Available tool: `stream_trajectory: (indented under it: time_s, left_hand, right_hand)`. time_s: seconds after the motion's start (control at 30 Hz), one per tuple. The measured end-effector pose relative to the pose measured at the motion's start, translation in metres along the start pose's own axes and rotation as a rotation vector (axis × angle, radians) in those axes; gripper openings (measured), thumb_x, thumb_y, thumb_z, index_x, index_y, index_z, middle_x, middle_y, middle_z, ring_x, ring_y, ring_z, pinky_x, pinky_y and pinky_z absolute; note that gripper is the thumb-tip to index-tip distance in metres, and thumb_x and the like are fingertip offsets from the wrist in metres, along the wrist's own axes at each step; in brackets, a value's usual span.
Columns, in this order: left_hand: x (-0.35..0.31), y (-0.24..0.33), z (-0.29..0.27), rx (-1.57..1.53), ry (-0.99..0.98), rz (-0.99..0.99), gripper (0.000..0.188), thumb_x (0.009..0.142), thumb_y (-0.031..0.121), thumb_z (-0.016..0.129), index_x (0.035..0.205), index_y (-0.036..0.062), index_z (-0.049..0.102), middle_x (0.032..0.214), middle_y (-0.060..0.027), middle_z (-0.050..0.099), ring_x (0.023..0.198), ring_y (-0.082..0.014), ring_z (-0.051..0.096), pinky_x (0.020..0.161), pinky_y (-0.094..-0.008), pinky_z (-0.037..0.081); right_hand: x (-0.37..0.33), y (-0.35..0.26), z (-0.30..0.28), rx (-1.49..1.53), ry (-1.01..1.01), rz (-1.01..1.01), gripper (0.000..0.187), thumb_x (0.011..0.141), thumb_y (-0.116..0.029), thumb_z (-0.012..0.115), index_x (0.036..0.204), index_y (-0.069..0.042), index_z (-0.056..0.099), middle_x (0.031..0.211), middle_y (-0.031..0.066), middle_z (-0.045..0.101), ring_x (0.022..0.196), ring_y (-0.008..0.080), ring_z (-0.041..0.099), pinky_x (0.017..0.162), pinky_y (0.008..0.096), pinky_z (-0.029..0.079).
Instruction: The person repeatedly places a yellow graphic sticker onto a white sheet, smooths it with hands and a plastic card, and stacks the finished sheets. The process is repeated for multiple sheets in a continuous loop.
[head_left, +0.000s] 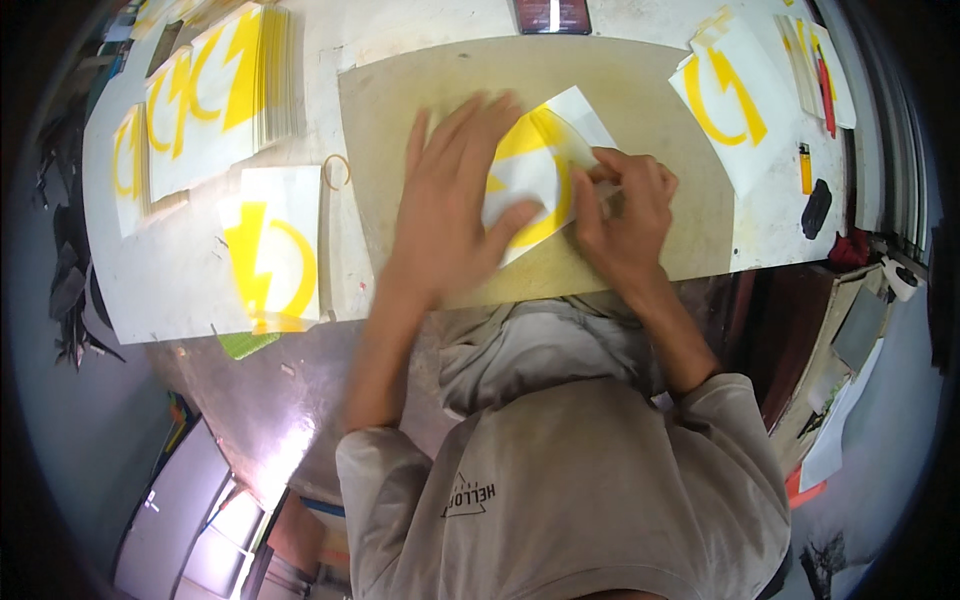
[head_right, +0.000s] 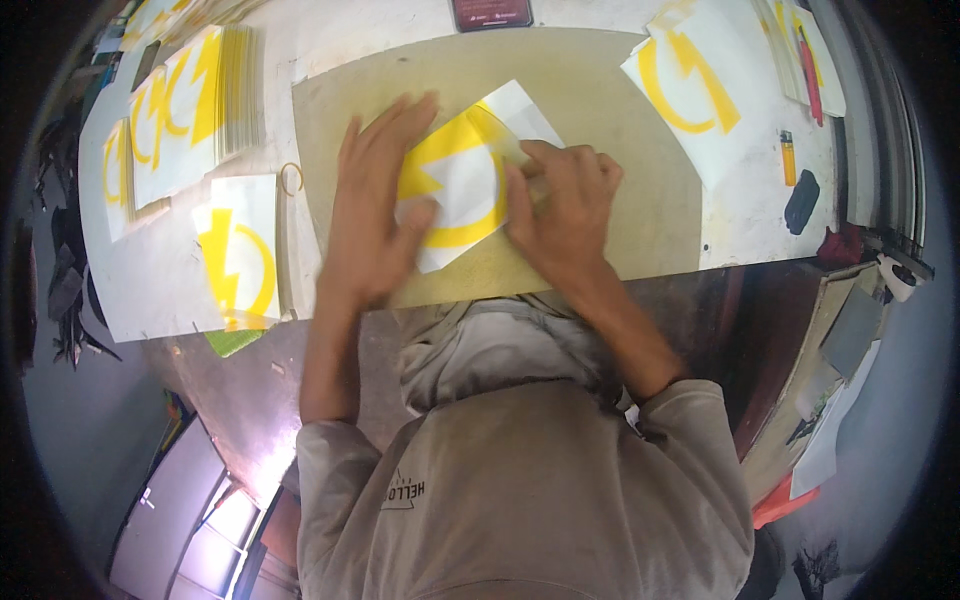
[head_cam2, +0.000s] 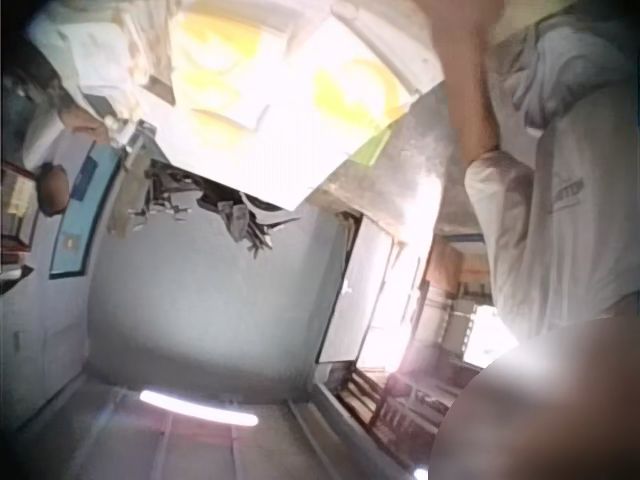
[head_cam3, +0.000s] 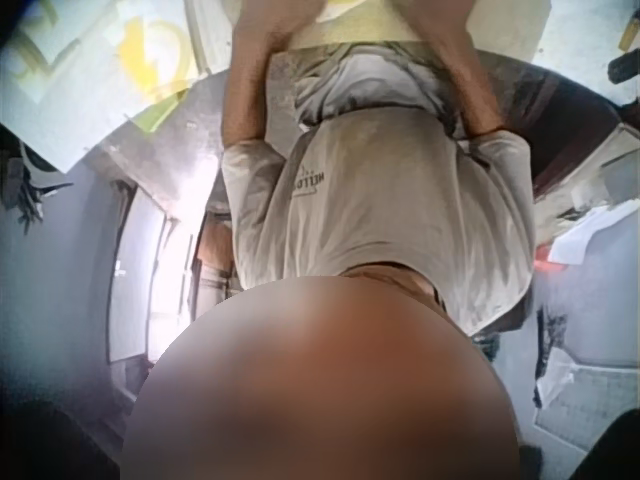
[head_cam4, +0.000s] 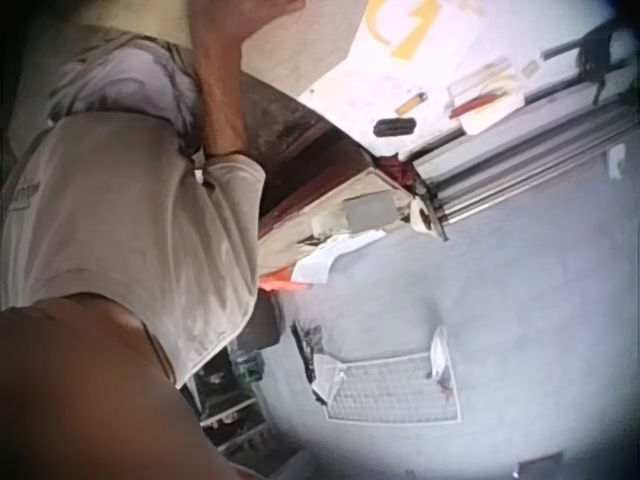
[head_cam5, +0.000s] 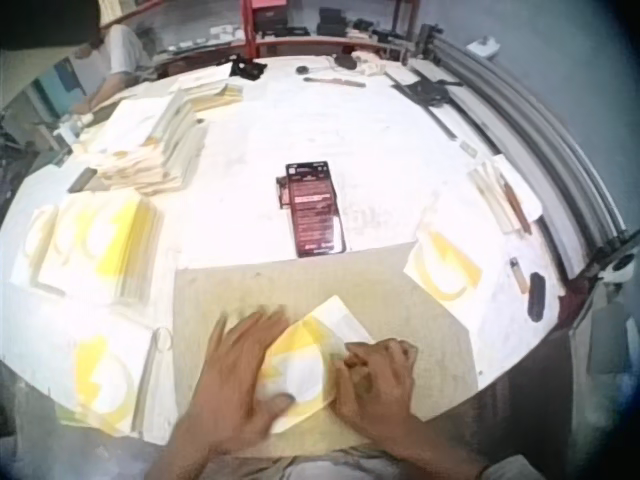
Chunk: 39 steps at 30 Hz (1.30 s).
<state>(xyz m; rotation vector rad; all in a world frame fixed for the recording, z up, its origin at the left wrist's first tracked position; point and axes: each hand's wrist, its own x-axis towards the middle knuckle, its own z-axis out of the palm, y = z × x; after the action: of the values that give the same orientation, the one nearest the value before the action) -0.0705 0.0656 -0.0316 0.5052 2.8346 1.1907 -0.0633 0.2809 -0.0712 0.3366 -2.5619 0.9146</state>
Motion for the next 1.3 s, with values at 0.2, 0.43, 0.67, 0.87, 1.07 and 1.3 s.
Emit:
stream_trajectory:
  time_s: [0.2,0.43,0.67,0.87,1.07,1.3]
  left_hand:
    - [0.050,-0.034,-0.010,-0.090,-0.427,-0.004,0.090,0.107,0.063,-0.001,0.142,0.0108,0.064,0.152,-0.0089,0.056,0.157,-0.0290,0.026,0.128,-0.0570,-0.010]
    - [0.048,-0.038,-0.011,-0.033,-0.436,0.091,0.047,0.108,0.040,0.046,0.142,0.0133,0.063,0.152,-0.0035,0.058,0.157,-0.0327,0.028,0.128,-0.0623,-0.003]
    - [-0.012,-0.007,0.003,0.480,-0.142,0.173,0.057,0.089,0.046,0.075,0.138,0.0173,0.067,0.135,-0.0121,0.061,0.138,-0.0373,0.047,0.123,-0.0654,0.021]
    - [-0.049,0.006,0.036,0.442,0.046,0.115,0.067,0.084,0.054,0.079,0.128,0.0042,0.068,0.126,-0.0175,0.060,0.125,-0.0352,0.055,0.119,-0.0634,0.028]
    - [-0.049,0.003,0.033,0.366,0.006,0.080,0.072,0.084,0.054,0.079,0.135,0.0059,0.064,0.138,-0.0179,0.057,0.132,-0.0346,0.053,0.121,-0.0637,0.024]
    - [-0.051,0.004,0.006,0.251,-0.257,0.072,0.082,0.079,0.059,0.078,0.150,0.0216,0.058,0.163,-0.0197,0.037,0.153,-0.0418,0.032,0.123,-0.0706,0.011]
  right_hand:
    - [-0.042,-0.071,0.046,0.100,-0.183,-0.182,0.020,0.083,-0.009,0.075,0.103,-0.007,0.069,0.091,0.0032,0.063,0.088,0.0249,0.057,0.088,0.0478,0.038]
    - [-0.060,-0.029,-0.006,-0.043,-0.181,-0.098,0.021,0.082,-0.005,0.074,0.102,-0.007,0.069,0.092,0.0066,0.062,0.087,0.0274,0.058,0.089,0.0501,0.038]
    - [-0.093,-0.015,-0.060,0.200,-0.359,-0.269,0.021,0.076,-0.009,0.070,0.097,-0.008,0.070,0.094,0.0042,0.067,0.097,0.0251,0.062,0.092,0.0499,0.040]
    - [-0.108,-0.013,-0.070,0.054,-0.457,-0.401,0.020,0.074,-0.014,0.071,0.094,-0.011,0.070,0.097,0.0030,0.065,0.100,0.0237,0.062,0.095,0.0531,0.041]
    - [-0.061,-0.003,-0.072,0.093,-0.506,-0.370,0.030,0.071,-0.009,0.073,0.100,-0.012,0.072,0.102,0.0024,0.064,0.100,0.0230,0.061,0.096,0.0524,0.041]
    - [-0.042,-0.008,-0.048,0.148,-0.525,-0.330,0.040,0.071,-0.005,0.076,0.110,-0.013,0.076,0.092,0.0025,0.063,0.095,0.0229,0.063,0.095,0.0486,0.040]
